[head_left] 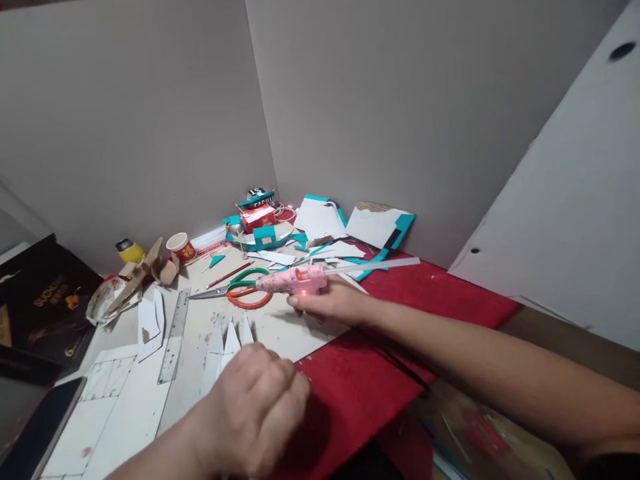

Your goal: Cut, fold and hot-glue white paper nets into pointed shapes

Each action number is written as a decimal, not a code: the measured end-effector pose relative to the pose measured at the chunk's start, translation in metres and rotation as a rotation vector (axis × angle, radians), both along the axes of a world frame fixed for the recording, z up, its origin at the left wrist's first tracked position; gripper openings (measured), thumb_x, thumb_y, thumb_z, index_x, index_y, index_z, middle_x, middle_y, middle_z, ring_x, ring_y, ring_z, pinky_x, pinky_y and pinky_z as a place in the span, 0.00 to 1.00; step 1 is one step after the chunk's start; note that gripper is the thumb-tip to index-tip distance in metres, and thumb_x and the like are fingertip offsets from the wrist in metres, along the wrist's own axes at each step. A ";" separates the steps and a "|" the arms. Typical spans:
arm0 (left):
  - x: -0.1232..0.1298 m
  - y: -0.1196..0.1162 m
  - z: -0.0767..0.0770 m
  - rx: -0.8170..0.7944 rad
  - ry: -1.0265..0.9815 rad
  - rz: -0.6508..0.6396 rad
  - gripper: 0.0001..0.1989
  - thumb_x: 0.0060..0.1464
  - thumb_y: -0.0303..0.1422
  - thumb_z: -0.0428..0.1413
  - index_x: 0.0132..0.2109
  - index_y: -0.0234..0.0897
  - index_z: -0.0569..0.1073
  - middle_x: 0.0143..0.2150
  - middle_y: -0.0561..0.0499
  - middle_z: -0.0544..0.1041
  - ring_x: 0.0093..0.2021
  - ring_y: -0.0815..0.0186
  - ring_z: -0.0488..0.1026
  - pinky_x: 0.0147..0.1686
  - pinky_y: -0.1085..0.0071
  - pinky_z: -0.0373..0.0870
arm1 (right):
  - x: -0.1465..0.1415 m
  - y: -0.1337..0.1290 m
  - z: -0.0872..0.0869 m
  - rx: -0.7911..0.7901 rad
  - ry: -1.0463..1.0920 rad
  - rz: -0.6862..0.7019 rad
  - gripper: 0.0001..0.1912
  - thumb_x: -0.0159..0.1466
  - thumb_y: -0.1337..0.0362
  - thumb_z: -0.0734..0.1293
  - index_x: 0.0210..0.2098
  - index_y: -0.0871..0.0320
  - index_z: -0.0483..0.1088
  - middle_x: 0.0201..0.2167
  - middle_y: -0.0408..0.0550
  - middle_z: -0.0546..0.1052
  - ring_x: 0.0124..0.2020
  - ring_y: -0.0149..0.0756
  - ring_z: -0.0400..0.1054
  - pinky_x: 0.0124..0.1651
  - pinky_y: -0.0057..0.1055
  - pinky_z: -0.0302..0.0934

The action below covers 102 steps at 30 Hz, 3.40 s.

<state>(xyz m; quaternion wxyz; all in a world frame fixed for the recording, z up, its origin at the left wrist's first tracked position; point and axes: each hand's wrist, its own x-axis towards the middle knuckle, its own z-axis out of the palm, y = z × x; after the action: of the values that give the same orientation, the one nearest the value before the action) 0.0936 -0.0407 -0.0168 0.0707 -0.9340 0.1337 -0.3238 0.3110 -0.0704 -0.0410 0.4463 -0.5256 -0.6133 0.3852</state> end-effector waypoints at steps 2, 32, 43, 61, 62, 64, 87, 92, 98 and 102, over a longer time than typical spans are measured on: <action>0.003 -0.012 0.000 -0.018 0.058 -0.022 0.10 0.59 0.24 0.45 0.35 0.29 0.71 0.24 0.48 0.70 0.24 0.65 0.63 0.23 0.67 0.59 | 0.003 0.001 -0.001 -0.016 -0.001 -0.040 0.13 0.59 0.60 0.65 0.39 0.59 0.76 0.24 0.44 0.76 0.19 0.29 0.64 0.23 0.25 0.59; 0.008 0.017 0.031 -0.155 -0.108 0.573 0.02 0.55 0.29 0.56 0.37 0.36 0.74 0.31 0.50 0.77 0.28 0.67 0.73 0.28 0.72 0.68 | -0.002 -0.011 0.010 -0.082 0.064 0.067 0.11 0.54 0.58 0.66 0.23 0.61 0.71 0.14 0.39 0.65 0.16 0.27 0.59 0.19 0.23 0.53; 0.014 0.018 0.031 -0.076 -0.067 0.662 0.07 0.56 0.25 0.53 0.32 0.36 0.74 0.27 0.51 0.77 0.27 0.65 0.74 0.26 0.71 0.65 | -0.005 -0.012 0.012 0.074 -0.060 0.110 0.10 0.59 0.61 0.64 0.33 0.58 0.76 0.20 0.42 0.71 0.27 0.34 0.68 0.30 0.28 0.64; 0.027 0.028 0.031 -0.243 0.025 0.745 0.08 0.54 0.25 0.51 0.29 0.35 0.72 0.26 0.50 0.75 0.25 0.66 0.70 0.25 0.71 0.62 | -0.006 -0.002 0.006 0.361 -0.119 0.167 0.21 0.60 0.67 0.61 0.53 0.56 0.70 0.52 0.47 0.73 0.55 0.42 0.65 0.60 0.40 0.57; 0.028 0.029 0.032 -0.268 0.030 0.752 0.08 0.54 0.25 0.51 0.28 0.35 0.71 0.25 0.50 0.74 0.25 0.66 0.69 0.25 0.71 0.61 | -0.007 -0.002 0.006 0.356 -0.120 0.162 0.21 0.60 0.68 0.61 0.53 0.56 0.70 0.52 0.47 0.73 0.56 0.42 0.64 0.60 0.41 0.56; 0.028 0.031 0.034 -0.334 0.036 0.755 0.07 0.53 0.24 0.52 0.28 0.36 0.71 0.24 0.52 0.73 0.24 0.67 0.68 0.24 0.72 0.60 | -0.007 -0.003 0.006 0.337 -0.112 0.160 0.22 0.60 0.67 0.61 0.54 0.54 0.69 0.52 0.46 0.73 0.56 0.42 0.64 0.60 0.40 0.56; 0.013 0.033 0.029 -0.260 -0.132 0.453 0.04 0.54 0.22 0.56 0.38 0.33 0.73 0.32 0.50 0.75 0.31 0.71 0.72 0.31 0.76 0.67 | -0.007 -0.013 0.012 -0.137 -0.020 -0.047 0.12 0.54 0.57 0.66 0.23 0.60 0.71 0.14 0.39 0.65 0.16 0.27 0.60 0.19 0.23 0.56; 0.011 0.033 0.030 -0.260 -0.137 0.406 0.04 0.54 0.21 0.56 0.36 0.31 0.74 0.30 0.48 0.76 0.31 0.69 0.72 0.32 0.75 0.68 | -0.007 -0.012 0.010 -0.130 0.002 -0.003 0.13 0.54 0.56 0.66 0.22 0.61 0.71 0.15 0.40 0.66 0.17 0.27 0.59 0.20 0.24 0.54; 0.012 0.035 0.025 -0.267 -0.099 0.432 0.05 0.56 0.21 0.53 0.36 0.31 0.72 0.31 0.47 0.75 0.32 0.67 0.71 0.33 0.72 0.67 | -0.008 -0.009 0.004 -0.100 0.056 0.023 0.13 0.55 0.57 0.66 0.22 0.60 0.70 0.12 0.38 0.63 0.16 0.27 0.57 0.20 0.24 0.52; 0.013 0.037 0.022 -0.271 -0.104 0.434 0.05 0.56 0.21 0.52 0.36 0.33 0.70 0.31 0.48 0.73 0.32 0.67 0.70 0.32 0.72 0.67 | -0.010 -0.008 0.000 -0.083 0.077 0.033 0.12 0.56 0.59 0.65 0.23 0.61 0.70 0.11 0.38 0.62 0.15 0.26 0.56 0.19 0.24 0.51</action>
<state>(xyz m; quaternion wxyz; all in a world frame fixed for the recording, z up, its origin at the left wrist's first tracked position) 0.1063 -0.0033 0.0051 0.0194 -0.9238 -0.1185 -0.3635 0.3009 -0.0780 -0.0409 0.4410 -0.5181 -0.5879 0.4376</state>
